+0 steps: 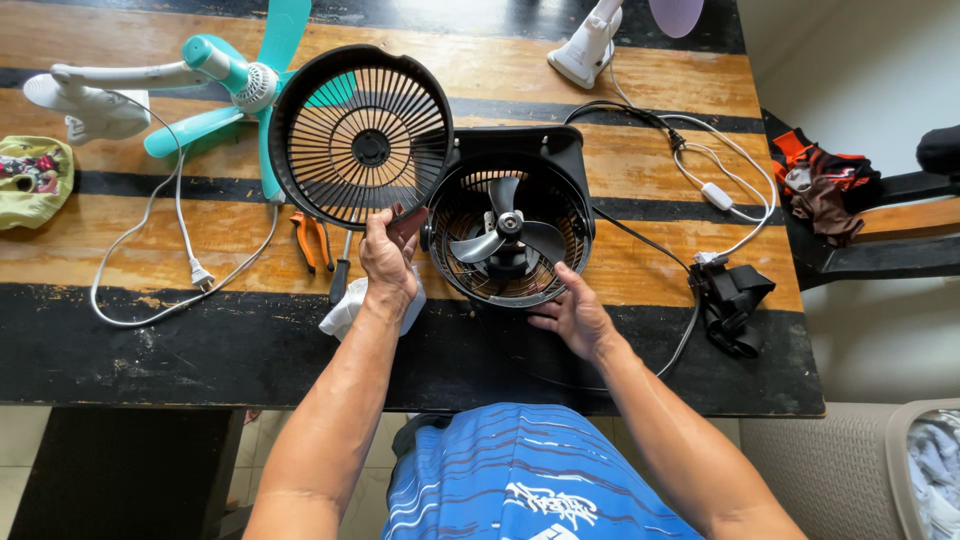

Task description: The person assembles two small electric fans on a wooden table. They attach the front grille to a black fan, secure the power cord, and then remove the blades and grille from a teal fan before using a screwdriver on its base.

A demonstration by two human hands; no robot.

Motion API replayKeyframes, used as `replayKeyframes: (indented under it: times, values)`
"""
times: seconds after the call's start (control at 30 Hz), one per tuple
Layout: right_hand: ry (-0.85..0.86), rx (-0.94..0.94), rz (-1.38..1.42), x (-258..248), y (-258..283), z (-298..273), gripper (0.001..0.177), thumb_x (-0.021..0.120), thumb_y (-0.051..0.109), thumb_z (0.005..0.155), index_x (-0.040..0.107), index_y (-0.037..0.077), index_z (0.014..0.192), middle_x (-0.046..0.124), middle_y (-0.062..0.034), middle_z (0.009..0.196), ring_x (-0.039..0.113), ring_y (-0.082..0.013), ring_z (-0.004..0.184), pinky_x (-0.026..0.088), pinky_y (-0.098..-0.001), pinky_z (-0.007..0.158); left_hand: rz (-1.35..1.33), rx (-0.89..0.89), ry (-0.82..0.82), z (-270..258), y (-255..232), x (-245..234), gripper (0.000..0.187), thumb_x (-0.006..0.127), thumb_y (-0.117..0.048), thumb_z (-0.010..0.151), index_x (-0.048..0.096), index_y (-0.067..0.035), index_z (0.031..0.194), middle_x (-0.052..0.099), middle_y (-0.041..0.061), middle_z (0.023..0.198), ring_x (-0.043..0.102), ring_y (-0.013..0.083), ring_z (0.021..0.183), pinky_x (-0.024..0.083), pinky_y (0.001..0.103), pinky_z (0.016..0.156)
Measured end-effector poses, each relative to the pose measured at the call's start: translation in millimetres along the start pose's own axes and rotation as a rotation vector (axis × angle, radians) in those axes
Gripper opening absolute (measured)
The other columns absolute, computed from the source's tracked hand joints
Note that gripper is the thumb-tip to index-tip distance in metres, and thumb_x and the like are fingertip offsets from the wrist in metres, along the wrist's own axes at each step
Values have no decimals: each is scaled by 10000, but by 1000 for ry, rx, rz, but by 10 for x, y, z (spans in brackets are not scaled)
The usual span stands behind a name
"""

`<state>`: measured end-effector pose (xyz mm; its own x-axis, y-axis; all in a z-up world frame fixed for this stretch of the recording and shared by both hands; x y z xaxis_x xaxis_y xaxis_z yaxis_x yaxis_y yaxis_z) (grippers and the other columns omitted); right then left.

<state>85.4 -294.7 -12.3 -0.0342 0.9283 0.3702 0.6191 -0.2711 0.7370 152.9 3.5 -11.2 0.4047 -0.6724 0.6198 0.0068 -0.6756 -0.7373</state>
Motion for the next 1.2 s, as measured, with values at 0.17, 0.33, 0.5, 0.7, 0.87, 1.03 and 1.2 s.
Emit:
replayKeyframes:
  times: [0.17,0.33,0.5,0.7,0.87,1.03,1.2]
  values:
    - [39,-21,49,-209,78,116,685,600,602,851,560,123,1339,675,-90,1220,637,-249,1152,455,-497,1031,31,-29,-19,-104,33,-45,385,563,-337,949,634,-15,1147,775,167,998,633,180,862,423,257,675]
    - [97,-9,77,-303,7,189,564,658,507,867,612,105,1259,699,-74,1179,651,-224,1124,475,-456,1018,32,-34,-22,-206,46,-27,414,543,-333,925,647,-18,1173,779,137,1009,691,196,1050,436,315,966]
    - [106,-17,61,-313,13,190,514,673,462,866,621,99,1227,706,-76,1148,660,-213,1107,490,-428,1003,70,-17,-22,-211,26,6,419,540,-330,922,631,-21,1190,773,145,1045,683,209,1113,393,357,1082]
    - [84,-41,11,-260,37,144,566,677,498,848,631,88,1235,708,-85,1151,656,-217,1127,493,-426,1013,187,32,10,-236,14,18,444,544,-336,945,638,17,1196,737,165,1115,674,230,1120,424,389,1091]
    - [75,-39,32,-218,67,87,685,685,552,827,582,77,1310,682,-100,1172,653,-217,1104,504,-419,982,314,161,31,-317,-95,119,408,560,-278,969,698,78,1113,715,104,1142,637,184,1128,450,294,1022]
    - [-285,-248,-217,-371,214,25,813,755,438,793,353,67,1394,613,-154,1204,641,-268,1007,559,-429,869,502,205,74,-572,-309,232,394,554,-245,943,723,100,1033,750,116,967,686,204,915,526,279,850]
    - [-649,-867,-784,-396,672,-275,694,744,340,936,412,0,1441,570,-193,1258,578,-248,1132,532,-387,964,582,7,173,-788,-377,320,371,536,-271,908,720,44,978,749,133,849,745,208,741,536,301,720]
Point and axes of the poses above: each hand's wrist, its own z-axis towards the middle knuckle, its own x-axis out of the palm, y = z × x, the point moved 5 cm from there along z, towards the middle knuckle
